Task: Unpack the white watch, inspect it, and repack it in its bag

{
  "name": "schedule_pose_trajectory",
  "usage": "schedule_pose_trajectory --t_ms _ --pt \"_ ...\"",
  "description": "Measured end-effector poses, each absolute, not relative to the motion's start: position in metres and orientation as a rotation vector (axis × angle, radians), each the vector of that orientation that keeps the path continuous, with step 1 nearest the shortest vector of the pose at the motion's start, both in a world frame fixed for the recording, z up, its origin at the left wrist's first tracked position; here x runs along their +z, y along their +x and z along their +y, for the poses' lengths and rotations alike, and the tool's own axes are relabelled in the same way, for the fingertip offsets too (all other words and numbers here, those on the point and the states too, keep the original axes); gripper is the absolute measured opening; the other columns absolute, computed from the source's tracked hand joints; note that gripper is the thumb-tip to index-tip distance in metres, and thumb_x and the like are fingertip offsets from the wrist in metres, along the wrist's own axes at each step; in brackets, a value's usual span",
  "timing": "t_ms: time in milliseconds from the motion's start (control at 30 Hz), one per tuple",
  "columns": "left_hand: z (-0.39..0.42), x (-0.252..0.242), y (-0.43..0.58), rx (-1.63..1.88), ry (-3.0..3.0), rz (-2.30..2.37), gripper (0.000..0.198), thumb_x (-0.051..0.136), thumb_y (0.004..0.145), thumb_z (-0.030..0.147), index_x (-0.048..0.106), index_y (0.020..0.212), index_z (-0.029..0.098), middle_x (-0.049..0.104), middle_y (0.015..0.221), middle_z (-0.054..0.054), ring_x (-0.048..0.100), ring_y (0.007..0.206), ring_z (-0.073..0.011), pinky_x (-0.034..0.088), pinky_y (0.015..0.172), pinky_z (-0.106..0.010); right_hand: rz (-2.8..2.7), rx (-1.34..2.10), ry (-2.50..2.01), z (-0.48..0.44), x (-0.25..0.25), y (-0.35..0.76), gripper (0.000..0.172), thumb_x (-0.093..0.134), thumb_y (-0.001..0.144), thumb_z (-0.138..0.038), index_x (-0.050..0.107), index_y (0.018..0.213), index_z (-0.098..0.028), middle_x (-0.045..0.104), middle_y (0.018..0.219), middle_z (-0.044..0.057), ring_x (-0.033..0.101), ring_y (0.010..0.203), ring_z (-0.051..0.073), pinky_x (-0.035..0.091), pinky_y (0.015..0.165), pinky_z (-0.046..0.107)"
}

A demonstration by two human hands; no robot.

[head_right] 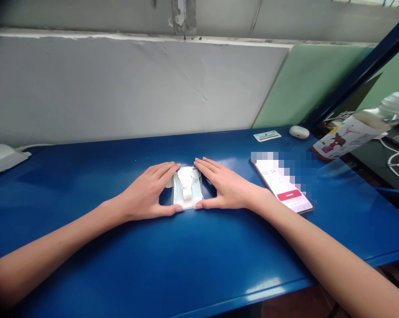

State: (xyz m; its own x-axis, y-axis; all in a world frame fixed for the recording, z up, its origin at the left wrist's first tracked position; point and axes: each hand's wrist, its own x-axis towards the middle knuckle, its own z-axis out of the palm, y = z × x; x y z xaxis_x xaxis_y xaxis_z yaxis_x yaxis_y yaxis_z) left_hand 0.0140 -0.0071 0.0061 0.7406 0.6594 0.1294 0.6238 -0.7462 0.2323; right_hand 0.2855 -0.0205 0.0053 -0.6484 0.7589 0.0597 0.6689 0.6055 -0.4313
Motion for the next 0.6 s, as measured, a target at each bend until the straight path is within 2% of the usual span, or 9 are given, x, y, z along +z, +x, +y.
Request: schedule_pose_trajectory --t_ms 400,600 --pt "-0.0081 0.0025 0.0134 0.399 2.735 1.026 0.097 0.066 0.078 0.069 0.04 0.147 0.007 0.046 0.15 -0.026 0.042 0.14 -0.043 0.036 0.114 -0.057 -2.622 0.542 -1.194 -0.019 0.0044 0.2856 0.111 0.066 0.079 -0.071 0.021 0.161 -0.01 0.025 0.165 0.023 0.023 0.153 0.038 0.028 0.121 0.059" --pt "-0.0085 0.0024 0.0132 0.401 2.734 1.027 0.097 0.066 0.08 0.066 0.037 0.149 0.005 0.044 0.152 -0.027 0.041 0.141 -0.0427 0.036 0.114 -0.057 -2.604 0.49 -1.146 -0.0197 0.0005 0.2856 0.109 0.066 0.081 -0.068 0.015 0.162 -0.017 0.026 0.165 0.021 0.026 0.152 0.039 0.031 0.119 0.059"
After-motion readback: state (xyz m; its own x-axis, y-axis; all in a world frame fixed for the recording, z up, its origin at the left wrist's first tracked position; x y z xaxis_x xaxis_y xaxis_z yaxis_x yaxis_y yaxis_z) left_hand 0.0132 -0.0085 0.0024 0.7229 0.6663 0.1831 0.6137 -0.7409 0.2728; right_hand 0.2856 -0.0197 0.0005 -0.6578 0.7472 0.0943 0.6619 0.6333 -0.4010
